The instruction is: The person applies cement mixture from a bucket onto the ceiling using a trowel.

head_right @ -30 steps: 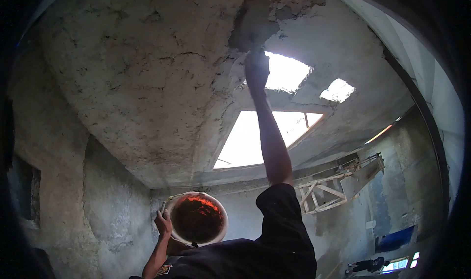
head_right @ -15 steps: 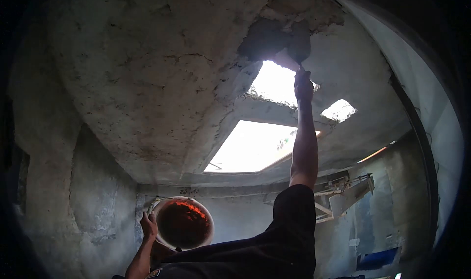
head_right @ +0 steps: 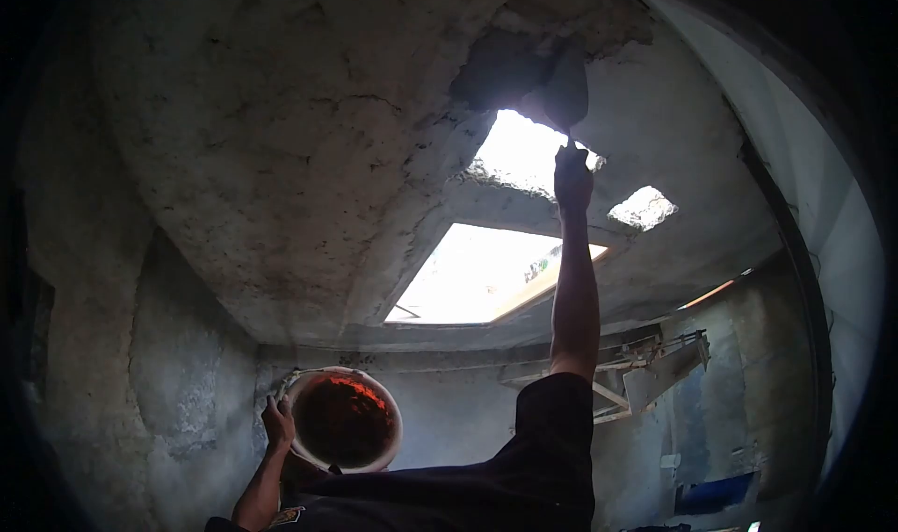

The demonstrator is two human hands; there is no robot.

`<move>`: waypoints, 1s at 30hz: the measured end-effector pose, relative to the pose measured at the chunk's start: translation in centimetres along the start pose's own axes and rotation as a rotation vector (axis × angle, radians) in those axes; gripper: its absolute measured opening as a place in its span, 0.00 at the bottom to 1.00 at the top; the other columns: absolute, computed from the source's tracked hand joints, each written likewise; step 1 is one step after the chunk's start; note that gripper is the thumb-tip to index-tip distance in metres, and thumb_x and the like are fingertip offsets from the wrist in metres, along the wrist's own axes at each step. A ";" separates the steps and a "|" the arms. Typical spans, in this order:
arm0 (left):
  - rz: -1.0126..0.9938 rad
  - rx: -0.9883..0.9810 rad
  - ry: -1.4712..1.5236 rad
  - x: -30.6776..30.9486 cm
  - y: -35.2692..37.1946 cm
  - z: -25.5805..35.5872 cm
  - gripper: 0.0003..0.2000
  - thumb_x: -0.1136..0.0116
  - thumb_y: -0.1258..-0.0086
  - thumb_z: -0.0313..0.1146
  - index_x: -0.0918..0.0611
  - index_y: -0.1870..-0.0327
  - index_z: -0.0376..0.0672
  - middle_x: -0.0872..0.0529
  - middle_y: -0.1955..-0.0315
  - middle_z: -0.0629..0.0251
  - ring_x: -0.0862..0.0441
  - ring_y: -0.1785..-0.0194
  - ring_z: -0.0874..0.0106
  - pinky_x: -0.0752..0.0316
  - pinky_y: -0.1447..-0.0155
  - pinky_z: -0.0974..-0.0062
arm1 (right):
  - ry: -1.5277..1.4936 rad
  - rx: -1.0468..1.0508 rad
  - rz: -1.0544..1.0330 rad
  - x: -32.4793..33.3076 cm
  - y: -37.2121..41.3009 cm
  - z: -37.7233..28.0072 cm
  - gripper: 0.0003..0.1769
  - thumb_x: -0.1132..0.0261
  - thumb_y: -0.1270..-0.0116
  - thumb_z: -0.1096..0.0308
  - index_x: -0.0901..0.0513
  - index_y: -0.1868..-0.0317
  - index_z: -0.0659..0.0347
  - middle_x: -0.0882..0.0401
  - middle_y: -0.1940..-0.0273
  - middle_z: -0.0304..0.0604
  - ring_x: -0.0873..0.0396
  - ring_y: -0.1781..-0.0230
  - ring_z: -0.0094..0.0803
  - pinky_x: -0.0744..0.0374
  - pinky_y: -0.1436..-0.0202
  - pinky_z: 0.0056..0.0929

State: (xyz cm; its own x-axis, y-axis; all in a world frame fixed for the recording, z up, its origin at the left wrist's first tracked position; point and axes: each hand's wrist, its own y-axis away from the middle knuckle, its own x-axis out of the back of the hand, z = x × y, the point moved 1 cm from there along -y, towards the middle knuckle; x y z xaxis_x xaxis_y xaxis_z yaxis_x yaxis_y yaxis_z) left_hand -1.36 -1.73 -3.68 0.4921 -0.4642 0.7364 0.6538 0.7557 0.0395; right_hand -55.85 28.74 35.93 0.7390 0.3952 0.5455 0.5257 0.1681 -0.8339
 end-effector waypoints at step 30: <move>0.027 -0.023 0.049 0.2 -0.2 0.5 0.16 0.55 0.33 0.40 0.28 0.63 0.30 0.23 0.72 0.38 0.25 0.65 0.43 0.32 0.63 0.54 | -0.136 -0.111 -0.036 -5.0 -0.9 -9.7 0.16 0.51 0.34 0.59 0.34 0.52 0.60 0.28 0.61 0.56 0.22 0.71 0.52 0.22 0.71 0.45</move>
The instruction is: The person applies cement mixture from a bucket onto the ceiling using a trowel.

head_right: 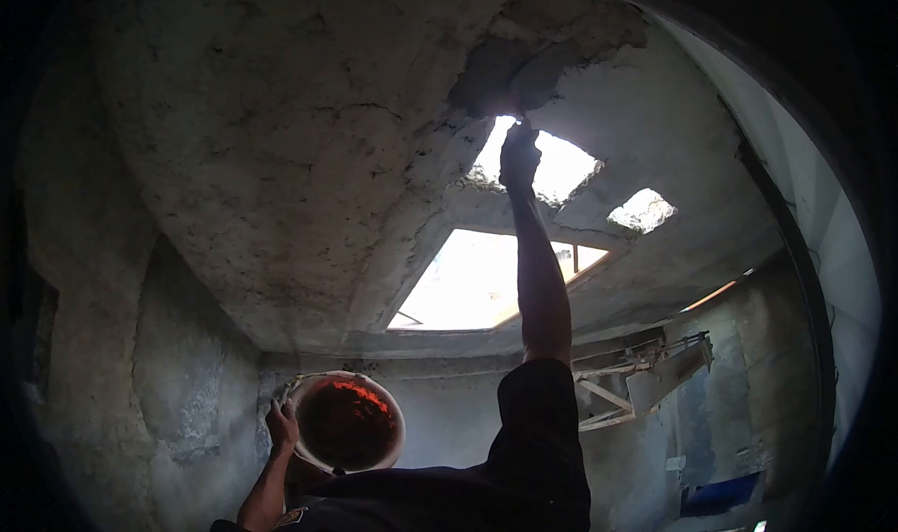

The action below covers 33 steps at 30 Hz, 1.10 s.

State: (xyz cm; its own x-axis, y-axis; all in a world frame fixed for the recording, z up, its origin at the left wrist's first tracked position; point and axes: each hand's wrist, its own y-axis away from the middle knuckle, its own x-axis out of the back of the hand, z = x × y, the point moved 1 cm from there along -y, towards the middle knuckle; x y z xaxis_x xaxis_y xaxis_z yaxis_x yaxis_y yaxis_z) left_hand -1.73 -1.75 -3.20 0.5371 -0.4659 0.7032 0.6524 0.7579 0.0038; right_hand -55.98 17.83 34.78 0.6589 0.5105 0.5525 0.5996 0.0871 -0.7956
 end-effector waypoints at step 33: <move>-0.008 0.006 -0.006 0.4 0.4 -0.1 0.21 0.55 0.32 0.42 0.27 0.58 0.26 0.22 0.68 0.36 0.25 0.60 0.44 0.30 0.58 0.57 | 0.132 -0.087 0.025 3.9 12.7 11.3 0.24 0.47 0.37 0.50 0.31 0.58 0.67 0.25 0.72 0.61 0.23 0.67 0.53 0.24 0.70 0.43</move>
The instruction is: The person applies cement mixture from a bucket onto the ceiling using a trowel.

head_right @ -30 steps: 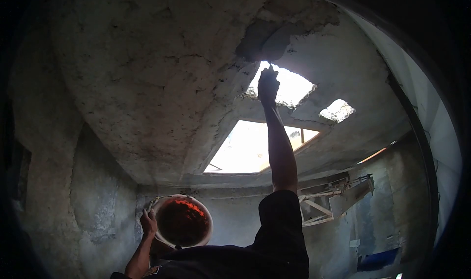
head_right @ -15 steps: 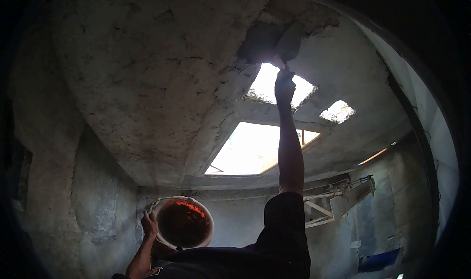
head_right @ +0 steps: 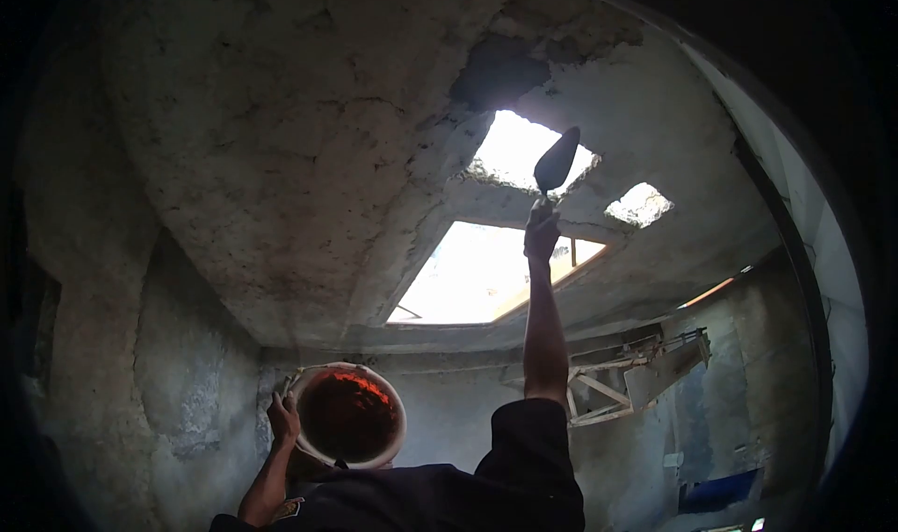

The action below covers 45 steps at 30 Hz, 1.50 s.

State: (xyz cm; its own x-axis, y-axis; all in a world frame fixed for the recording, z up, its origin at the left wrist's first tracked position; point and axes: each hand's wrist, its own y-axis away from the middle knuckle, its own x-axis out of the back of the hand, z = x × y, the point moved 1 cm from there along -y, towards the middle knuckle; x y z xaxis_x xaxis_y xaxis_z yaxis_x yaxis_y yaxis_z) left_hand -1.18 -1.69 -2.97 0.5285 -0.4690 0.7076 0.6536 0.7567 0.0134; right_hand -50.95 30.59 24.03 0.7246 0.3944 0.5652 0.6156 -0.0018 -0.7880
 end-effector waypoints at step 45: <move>-0.241 -0.244 0.128 -0.8 -0.6 3.9 0.14 0.41 0.42 0.37 0.27 0.68 0.34 0.23 0.75 0.44 0.24 0.67 0.47 0.30 0.67 0.57 | -0.065 0.248 -1.668 16.8 36.9 -8.8 0.23 0.40 0.43 0.49 0.22 0.61 0.63 0.20 0.71 0.51 0.20 0.71 0.41 0.23 0.67 0.37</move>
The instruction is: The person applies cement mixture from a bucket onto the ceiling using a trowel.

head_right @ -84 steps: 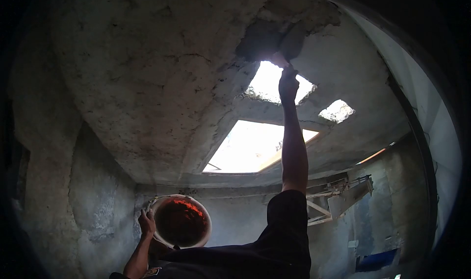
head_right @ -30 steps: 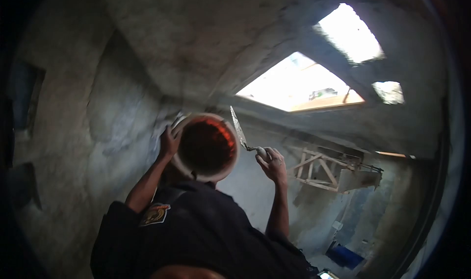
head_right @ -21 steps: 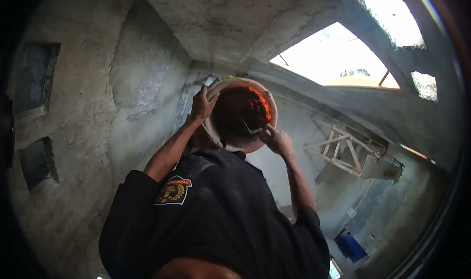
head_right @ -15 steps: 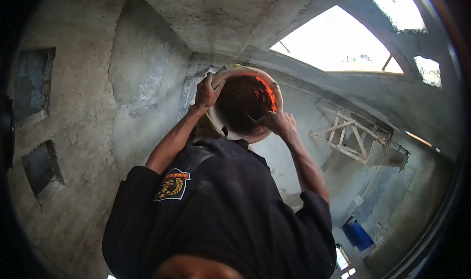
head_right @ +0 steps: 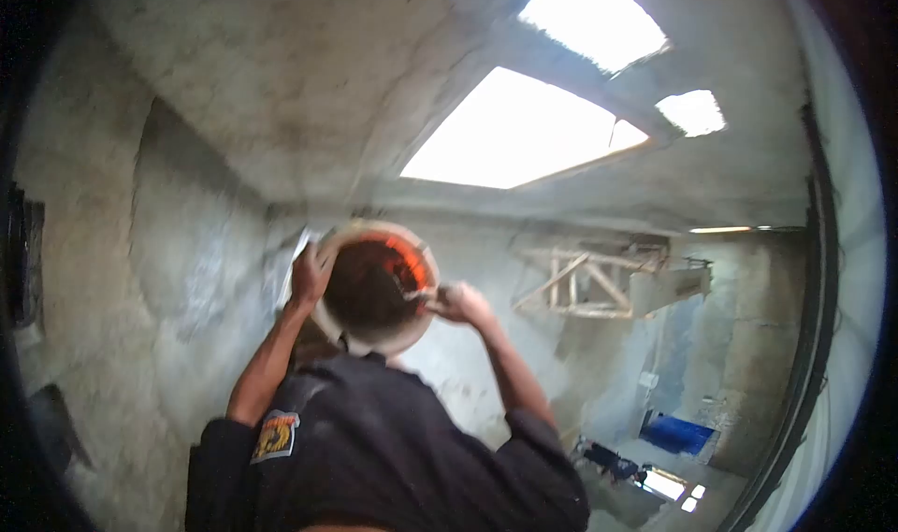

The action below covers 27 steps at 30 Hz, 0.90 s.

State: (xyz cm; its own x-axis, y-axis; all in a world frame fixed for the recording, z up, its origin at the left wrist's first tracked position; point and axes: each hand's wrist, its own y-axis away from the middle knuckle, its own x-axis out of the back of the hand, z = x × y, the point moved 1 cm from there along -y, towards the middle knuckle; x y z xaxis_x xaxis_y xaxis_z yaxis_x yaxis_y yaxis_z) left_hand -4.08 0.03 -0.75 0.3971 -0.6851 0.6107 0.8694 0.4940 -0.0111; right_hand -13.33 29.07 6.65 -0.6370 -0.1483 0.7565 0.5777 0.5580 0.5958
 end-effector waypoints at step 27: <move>0.201 0.094 -0.064 1.6 2.1 -2.3 0.19 0.43 0.40 0.39 0.29 0.58 0.30 0.23 0.67 0.39 0.26 0.60 0.44 0.31 0.57 0.57 | 0.229 -0.254 1.828 54.2 -6.1 9.4 0.23 0.45 0.41 0.51 0.29 0.58 0.64 0.25 0.73 0.54 0.23 0.69 0.49 0.26 0.65 0.44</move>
State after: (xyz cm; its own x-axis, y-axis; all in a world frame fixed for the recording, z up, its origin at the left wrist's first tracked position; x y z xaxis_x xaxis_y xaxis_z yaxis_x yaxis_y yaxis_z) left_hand -0.92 -1.24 -1.60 0.5378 -0.5336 0.6528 0.7418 0.6674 -0.0656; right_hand -56.14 25.33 41.47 0.8461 0.3151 0.4299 0.4485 0.0149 -0.8937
